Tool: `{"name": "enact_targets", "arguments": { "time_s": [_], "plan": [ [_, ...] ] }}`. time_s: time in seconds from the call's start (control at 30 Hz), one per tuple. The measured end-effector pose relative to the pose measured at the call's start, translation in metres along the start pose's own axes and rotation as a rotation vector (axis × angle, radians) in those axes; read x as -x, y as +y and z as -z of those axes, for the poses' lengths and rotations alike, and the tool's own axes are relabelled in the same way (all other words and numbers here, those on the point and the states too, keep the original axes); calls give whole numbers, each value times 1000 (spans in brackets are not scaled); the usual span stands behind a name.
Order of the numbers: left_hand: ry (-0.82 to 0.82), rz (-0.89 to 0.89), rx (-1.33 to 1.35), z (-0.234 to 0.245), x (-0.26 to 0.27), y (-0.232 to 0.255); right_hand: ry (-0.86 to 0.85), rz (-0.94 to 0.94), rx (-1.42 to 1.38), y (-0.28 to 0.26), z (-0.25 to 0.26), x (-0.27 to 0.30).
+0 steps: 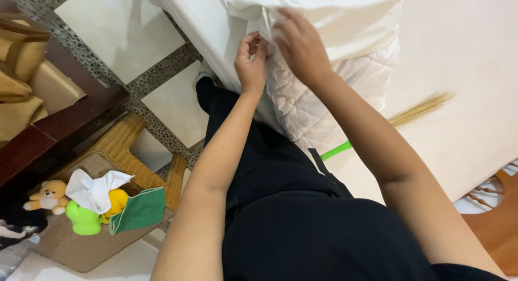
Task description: The person picks up white pillows from a cart and places them on a bed, then uses a whisk broom to beat and fluff a quilted pillow. They then insert the pillow into a white pillowcase, working the fabric over the pillow corners and adjusting the cover on the bed.
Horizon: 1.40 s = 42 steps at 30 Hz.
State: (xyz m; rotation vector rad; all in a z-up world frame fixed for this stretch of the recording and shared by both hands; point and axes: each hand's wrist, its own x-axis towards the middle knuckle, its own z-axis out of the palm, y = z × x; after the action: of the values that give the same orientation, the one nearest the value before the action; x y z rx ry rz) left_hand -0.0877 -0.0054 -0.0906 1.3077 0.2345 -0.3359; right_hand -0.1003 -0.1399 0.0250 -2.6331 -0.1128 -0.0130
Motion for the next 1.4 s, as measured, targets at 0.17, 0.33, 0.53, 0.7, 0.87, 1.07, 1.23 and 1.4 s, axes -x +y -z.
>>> {"name": "enact_targets", "arguments": {
  "time_s": [0.17, 0.33, 0.53, 0.7, 0.87, 1.07, 1.23, 1.4],
  "plan": [
    [17, -186, -184, -7, 5, 20, 76, 2, 31, -18, 29, -26],
    [-71, -173, -103, -16, 9, 31, 62, 9, 148, -14, 19, -27],
    [-89, -16, 50, -13, 19, 5, -8, 211, 281, -33, 29, -3],
    [41, -201, -179, 5, 9, -6, -107, 142, 122, -13, 35, -3],
    [62, -200, -245, 22, 4, -2, -112, 23, 97, 8, 18, -12],
    [197, -84, -260, 23, 0, -26, -59, 51, 189, 24, 1, -15],
    [176, 15, -189, 25, 0, -34, -29, 74, 189, 12, 21, -8],
    [89, 54, -236, 36, 9, -45, -267, 215, 415, 2, 35, 34]
  ]
}}
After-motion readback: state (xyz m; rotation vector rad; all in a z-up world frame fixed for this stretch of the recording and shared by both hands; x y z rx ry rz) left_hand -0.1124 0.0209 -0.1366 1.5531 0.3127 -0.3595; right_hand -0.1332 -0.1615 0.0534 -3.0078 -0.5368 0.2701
